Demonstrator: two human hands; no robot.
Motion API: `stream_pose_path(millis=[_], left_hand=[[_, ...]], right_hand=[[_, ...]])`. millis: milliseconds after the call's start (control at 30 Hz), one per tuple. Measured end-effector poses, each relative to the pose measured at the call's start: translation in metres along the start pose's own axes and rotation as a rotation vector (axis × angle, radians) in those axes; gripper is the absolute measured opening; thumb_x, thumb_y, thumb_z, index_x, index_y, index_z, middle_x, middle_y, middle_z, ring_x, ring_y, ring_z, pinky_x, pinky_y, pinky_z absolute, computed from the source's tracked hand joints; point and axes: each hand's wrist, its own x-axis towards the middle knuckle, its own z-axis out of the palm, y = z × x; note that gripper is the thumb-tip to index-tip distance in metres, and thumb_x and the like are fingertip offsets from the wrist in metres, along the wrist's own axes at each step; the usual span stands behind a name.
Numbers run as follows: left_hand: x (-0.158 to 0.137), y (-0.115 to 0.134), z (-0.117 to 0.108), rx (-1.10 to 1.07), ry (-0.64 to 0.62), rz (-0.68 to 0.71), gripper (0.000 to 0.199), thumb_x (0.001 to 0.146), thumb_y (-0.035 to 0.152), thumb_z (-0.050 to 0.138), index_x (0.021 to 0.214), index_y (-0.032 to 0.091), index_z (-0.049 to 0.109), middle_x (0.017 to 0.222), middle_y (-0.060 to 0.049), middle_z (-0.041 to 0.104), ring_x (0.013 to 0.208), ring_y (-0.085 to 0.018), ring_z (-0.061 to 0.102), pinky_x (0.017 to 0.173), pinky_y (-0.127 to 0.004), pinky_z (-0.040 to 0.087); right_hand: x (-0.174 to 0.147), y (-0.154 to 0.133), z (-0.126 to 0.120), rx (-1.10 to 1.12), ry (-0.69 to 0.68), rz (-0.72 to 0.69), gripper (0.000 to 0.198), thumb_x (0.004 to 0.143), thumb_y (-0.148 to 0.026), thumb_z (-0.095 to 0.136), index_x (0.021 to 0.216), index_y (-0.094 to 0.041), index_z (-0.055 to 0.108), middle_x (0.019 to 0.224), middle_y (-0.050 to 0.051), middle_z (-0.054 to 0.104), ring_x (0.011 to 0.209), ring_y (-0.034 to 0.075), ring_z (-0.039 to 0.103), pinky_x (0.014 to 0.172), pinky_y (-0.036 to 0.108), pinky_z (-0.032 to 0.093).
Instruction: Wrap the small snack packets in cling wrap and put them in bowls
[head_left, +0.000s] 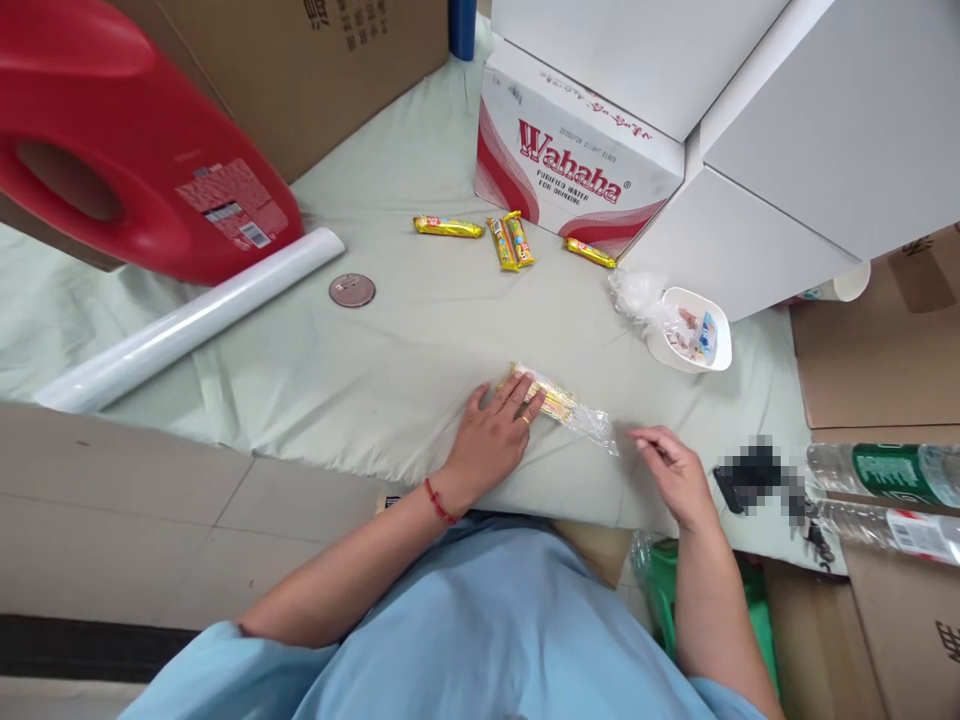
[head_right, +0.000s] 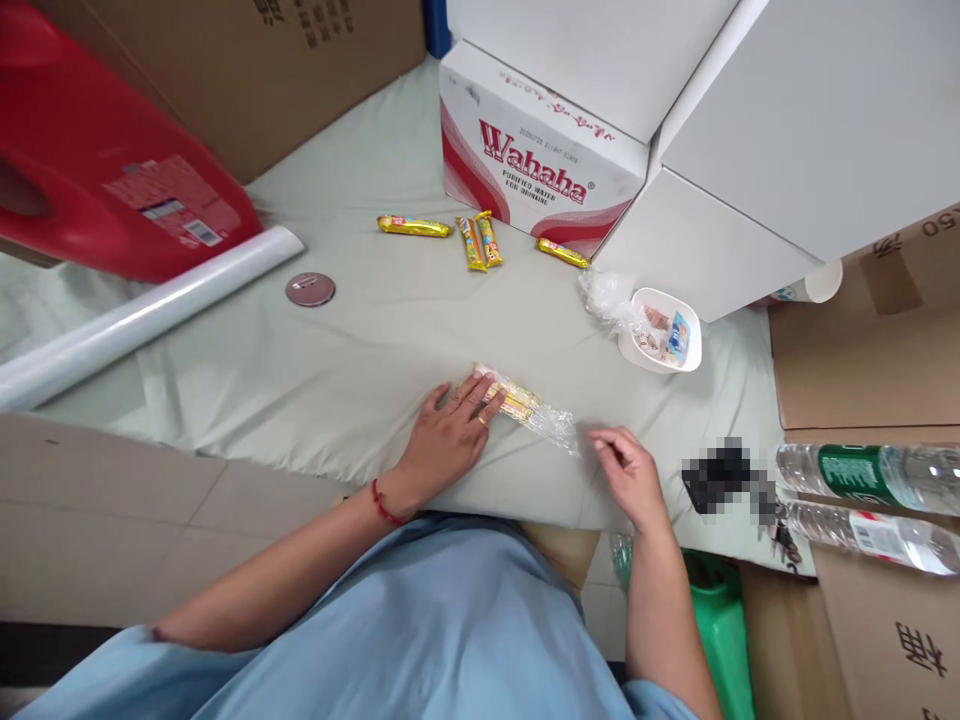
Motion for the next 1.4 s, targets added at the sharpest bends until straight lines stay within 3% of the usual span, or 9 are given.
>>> stream_pose_path(millis=[100,300,433,567,867,1033,1167,1267,1400], left_hand=[[0.0,0.0,0.001,0.005,0.006,0.004,0.061,0.102,0.015,0.044,0.162,0.028,0.049,0.172,-0.01,0.042,0.161,-0.028,0.039,0.125,-0.059,0.034],[0.0,0.001,0.003,0.018,0.02,-0.009,0.062,0.106,0.018,0.04,0.167,0.026,0.039,0.172,-0.01,0.042,0.16,-0.026,0.04,0.126,-0.055,0.033],[-0.001,0.002,0.004,0.026,0.004,0.002,0.058,0.105,0.017,0.042,0.162,0.025,0.048,0.171,-0.011,0.043,0.16,-0.026,0.04,0.127,-0.056,0.032],[-0.002,0.004,0.005,0.034,-0.01,-0.007,0.059,0.104,0.014,0.039,0.162,0.025,0.049,0.172,-0.011,0.042,0.161,-0.026,0.039,0.126,-0.06,0.032],[-0.002,0.0,0.009,-0.077,-0.027,-0.013,0.051,0.103,0.014,0.04,0.151,0.014,0.059,0.169,-0.019,0.046,0.162,-0.032,0.037,0.131,-0.068,0.023],[-0.009,-0.017,0.014,-0.461,0.202,-0.034,0.074,0.083,0.005,0.051,0.156,0.012,0.046,0.163,-0.021,0.052,0.159,-0.03,0.042,0.13,-0.055,0.037],[-0.012,-0.026,0.014,-0.738,0.374,-0.24,0.067,0.079,0.004,0.053,0.144,0.018,0.049,0.145,-0.017,0.064,0.139,-0.028,0.062,0.12,-0.051,0.051],[-0.008,-0.026,0.013,-0.794,0.392,-0.371,0.052,0.081,0.007,0.056,0.132,0.017,0.055,0.132,-0.015,0.067,0.127,-0.027,0.067,0.115,-0.05,0.054],[-0.003,-0.024,0.009,-0.807,0.416,-0.407,0.038,0.087,0.013,0.058,0.125,0.019,0.057,0.125,-0.012,0.067,0.117,-0.025,0.069,0.108,-0.047,0.058]], right_hand=[[0.015,-0.003,0.014,-0.07,0.164,0.049,0.044,0.101,-0.061,0.055,0.118,-0.026,0.076,0.114,0.012,0.073,0.103,0.029,0.068,0.089,0.045,0.056],[0.034,-0.017,0.051,-0.12,0.081,-0.062,0.037,0.091,-0.06,0.068,0.092,-0.024,0.074,0.126,0.017,0.069,0.124,0.035,0.06,0.108,0.058,0.048],[0.03,-0.031,0.041,0.19,0.041,0.097,0.037,0.086,-0.061,0.072,0.087,-0.025,0.066,0.1,0.009,0.071,0.086,0.024,0.068,0.074,0.039,0.058],[0.042,-0.06,0.038,0.303,-0.019,0.173,0.036,0.083,-0.058,0.076,0.085,-0.025,0.06,0.068,-0.003,0.059,0.053,0.015,0.05,0.049,0.028,0.041],[0.098,-0.124,0.117,-0.308,-0.154,-0.102,0.012,0.099,-0.024,0.057,0.088,-0.022,0.061,0.086,0.004,0.069,0.078,0.019,0.061,0.072,0.029,0.043],[0.079,-0.115,0.135,-0.455,-0.123,-0.286,0.031,0.112,-0.027,0.035,0.106,-0.019,0.065,0.104,0.011,0.064,0.086,0.022,0.061,0.077,0.032,0.046],[0.061,-0.105,0.144,-0.574,-0.068,-0.416,0.033,0.109,-0.037,0.049,0.126,-0.012,0.062,0.115,0.018,0.062,0.104,0.031,0.058,0.092,0.041,0.049],[0.06,-0.11,0.147,-0.663,-0.108,-0.399,0.041,0.104,-0.042,0.062,0.131,-0.012,0.06,0.119,0.019,0.062,0.107,0.033,0.057,0.091,0.043,0.049],[0.076,-0.124,0.139,-0.678,-0.174,-0.258,0.021,0.103,-0.031,0.065,0.12,-0.019,0.065,0.116,0.014,0.064,0.1,0.028,0.06,0.077,0.036,0.048]])
